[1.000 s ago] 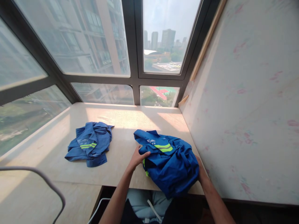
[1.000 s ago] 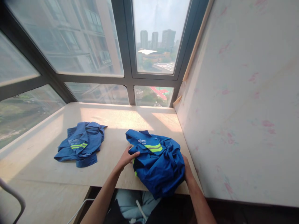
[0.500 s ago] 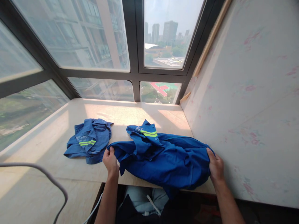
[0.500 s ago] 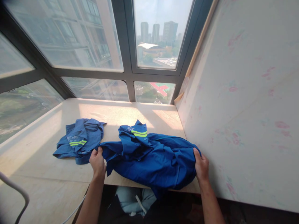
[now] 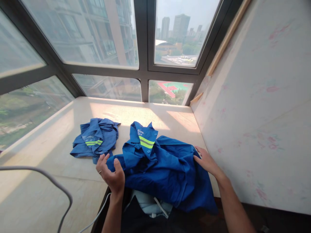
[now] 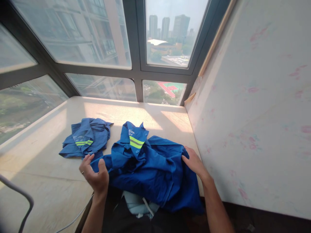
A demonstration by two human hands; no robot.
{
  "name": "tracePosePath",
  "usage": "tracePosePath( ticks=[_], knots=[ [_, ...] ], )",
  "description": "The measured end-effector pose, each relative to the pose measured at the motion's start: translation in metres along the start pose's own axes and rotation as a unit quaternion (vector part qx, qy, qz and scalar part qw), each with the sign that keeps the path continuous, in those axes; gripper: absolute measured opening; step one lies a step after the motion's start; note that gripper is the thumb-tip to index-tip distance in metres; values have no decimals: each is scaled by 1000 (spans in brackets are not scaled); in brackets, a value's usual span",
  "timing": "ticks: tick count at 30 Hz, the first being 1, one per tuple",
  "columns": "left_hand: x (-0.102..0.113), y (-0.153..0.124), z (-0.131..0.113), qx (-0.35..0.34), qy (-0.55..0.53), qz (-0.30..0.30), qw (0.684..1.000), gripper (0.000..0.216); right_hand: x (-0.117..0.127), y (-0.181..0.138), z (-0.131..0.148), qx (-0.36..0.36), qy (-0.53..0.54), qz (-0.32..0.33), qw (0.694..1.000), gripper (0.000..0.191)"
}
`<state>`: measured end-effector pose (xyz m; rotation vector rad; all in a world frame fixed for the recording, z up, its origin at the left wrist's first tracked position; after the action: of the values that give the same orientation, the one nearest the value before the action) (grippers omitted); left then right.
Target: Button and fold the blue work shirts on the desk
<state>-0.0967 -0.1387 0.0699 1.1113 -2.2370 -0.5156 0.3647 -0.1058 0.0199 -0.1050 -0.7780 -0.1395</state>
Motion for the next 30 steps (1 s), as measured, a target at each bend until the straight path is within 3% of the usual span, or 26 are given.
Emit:
tracePosePath(
  ticks=[2,4,6,8,11,13,15,17,19,21,23,24,25,27,29,30],
  knots=[
    [-31,9,-9,5,-15,104,994,44,-14,21,25,87,-14,28,996,58],
    [-65,16,-9,33,19,214,976,66,-34,42,47,148,-9,89,985,63],
    [-96,22,-3,58,76,318,943,89,-56,63,65,170,-13,141,975,64],
    [-118,25,6,80,129,400,904,98,-77,82,78,174,-50,164,970,62],
    [-136,26,17,84,172,485,853,74,-110,101,89,148,-111,197,963,61],
    [-139,26,20,67,175,506,842,47,-125,107,94,140,-120,207,961,60],
    [-137,28,20,51,154,496,853,29,-133,110,98,134,-118,208,962,52],
    [-133,32,15,47,99,463,880,26,-131,112,101,129,-112,206,963,36],
    [-127,41,8,55,4,406,912,28,-117,116,106,129,-96,194,968,20],
    [-120,52,-1,68,-110,330,935,32,-89,121,112,130,-71,147,978,20],
    [-114,66,-5,85,-212,234,945,38,-46,124,119,132,-23,34,990,31],
    [-111,74,-4,97,-248,182,946,40,-16,123,121,130,49,-95,986,31],
    [-108,81,1,113,-269,125,948,41,13,118,122,131,107,-215,962,30],
    [-101,94,16,145,-260,18,955,41,57,104,119,128,159,-392,897,29],
    [-96,103,36,156,-198,-35,967,40,82,95,114,123,155,-489,850,28],
    [-96,106,47,151,-159,-29,975,42,88,94,109,118,143,-505,843,28]
  ],
)
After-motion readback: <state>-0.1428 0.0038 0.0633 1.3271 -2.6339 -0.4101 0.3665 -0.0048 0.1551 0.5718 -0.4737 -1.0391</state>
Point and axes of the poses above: each hand's wrist, its own y-axis towards the middle knuckle, its own x-axis out of the back of the hand, z = x × y, the point moved 5 cm from there along y, towards the middle knuckle, and after that the axes turned 4 degrees about -y, right-handed, at the moved point
